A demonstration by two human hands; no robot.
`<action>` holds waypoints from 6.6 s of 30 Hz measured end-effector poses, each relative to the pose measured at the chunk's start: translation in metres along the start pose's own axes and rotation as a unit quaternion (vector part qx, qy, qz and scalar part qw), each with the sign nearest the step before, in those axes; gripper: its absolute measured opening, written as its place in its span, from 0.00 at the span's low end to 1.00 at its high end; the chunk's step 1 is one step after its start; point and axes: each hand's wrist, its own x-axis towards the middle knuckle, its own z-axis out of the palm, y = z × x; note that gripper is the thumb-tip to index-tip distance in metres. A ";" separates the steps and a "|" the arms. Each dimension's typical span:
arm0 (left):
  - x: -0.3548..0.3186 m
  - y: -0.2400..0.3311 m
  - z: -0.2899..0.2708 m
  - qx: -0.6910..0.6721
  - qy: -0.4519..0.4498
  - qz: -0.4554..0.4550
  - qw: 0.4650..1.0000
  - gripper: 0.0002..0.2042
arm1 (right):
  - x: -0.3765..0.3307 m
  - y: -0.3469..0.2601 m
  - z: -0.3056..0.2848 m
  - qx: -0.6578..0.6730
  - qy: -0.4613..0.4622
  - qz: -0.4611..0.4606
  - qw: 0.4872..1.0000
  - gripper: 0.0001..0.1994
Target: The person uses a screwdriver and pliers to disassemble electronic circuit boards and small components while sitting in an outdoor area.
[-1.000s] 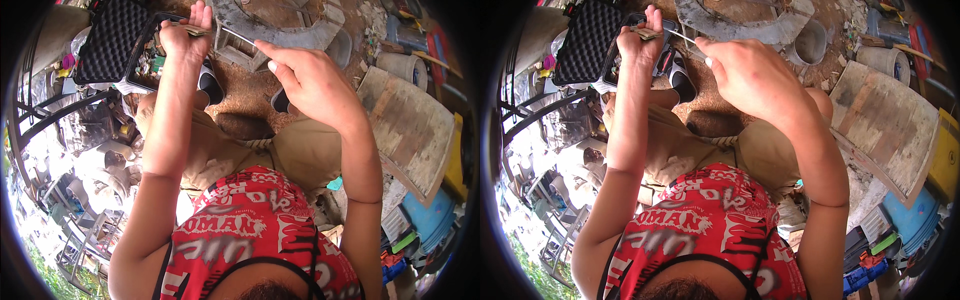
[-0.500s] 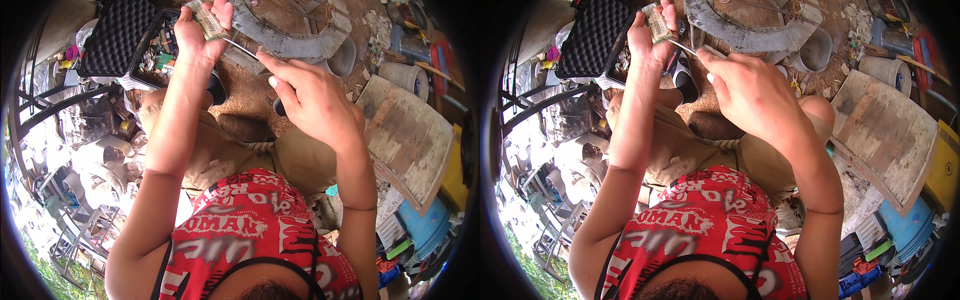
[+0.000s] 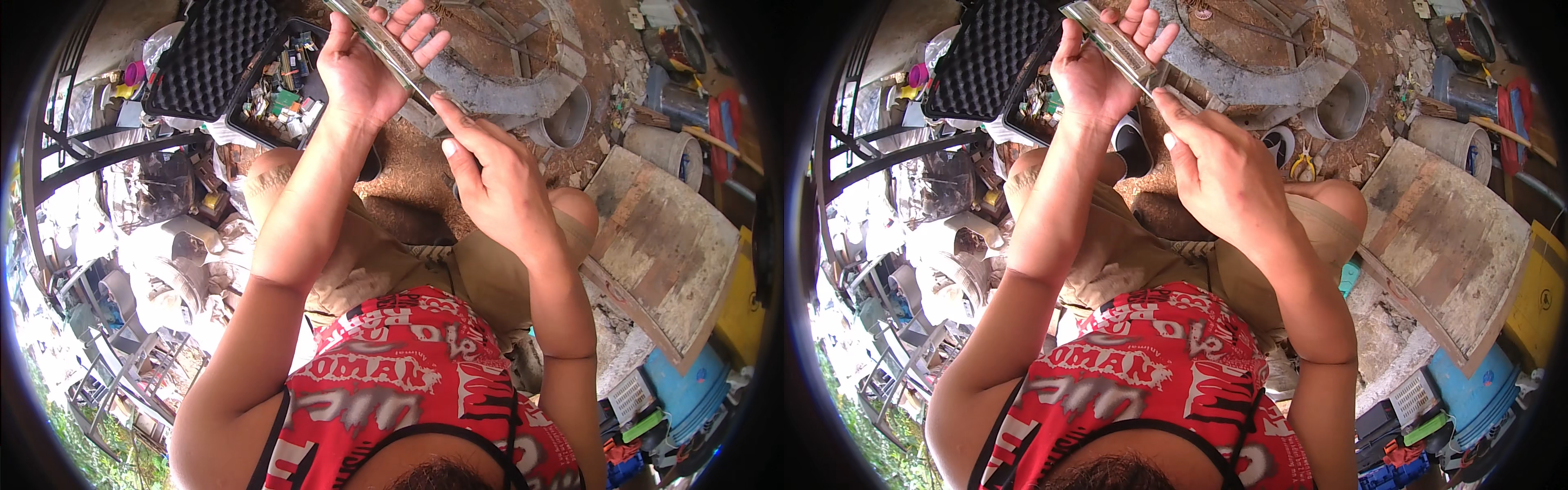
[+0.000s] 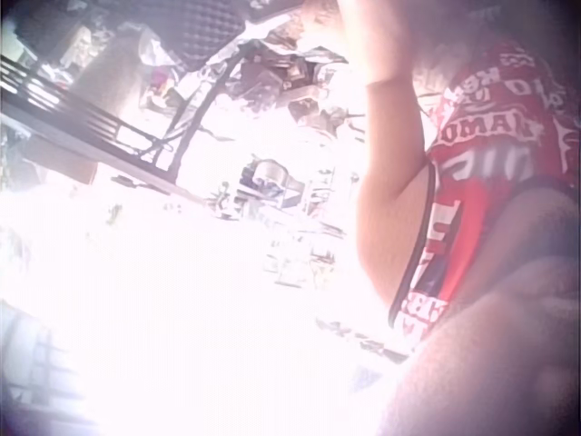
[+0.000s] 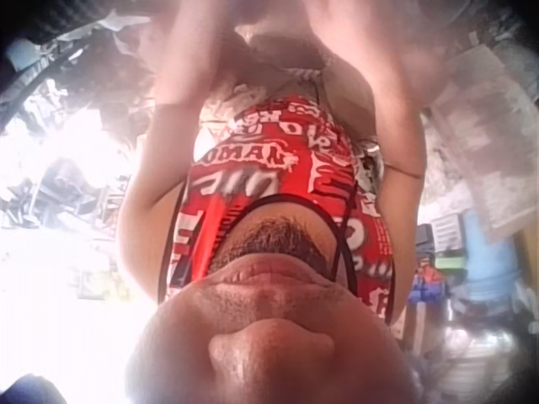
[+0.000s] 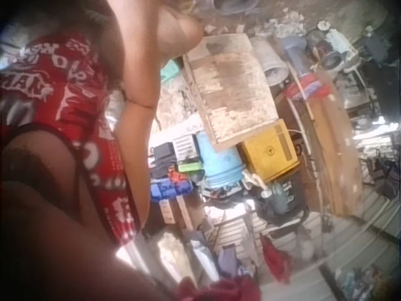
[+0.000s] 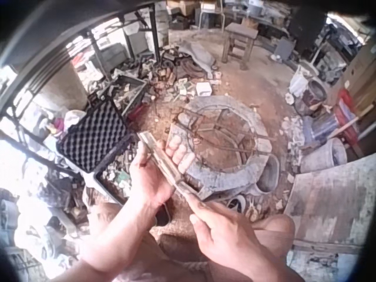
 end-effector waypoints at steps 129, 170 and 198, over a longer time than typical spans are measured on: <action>-0.002 0.158 -0.116 0.868 0.090 0.034 0.487 0.17 | 0.002 0.372 -0.098 -0.351 0.096 0.371 0.854 0.21; -0.020 0.234 -0.414 0.778 0.262 -0.200 0.535 0.15 | 0.019 0.143 0.012 0.163 0.001 0.339 0.927 0.19; 0.001 0.203 -0.277 0.647 0.256 -0.157 0.701 0.15 | 0.034 0.123 0.011 0.195 0.017 0.292 0.936 0.18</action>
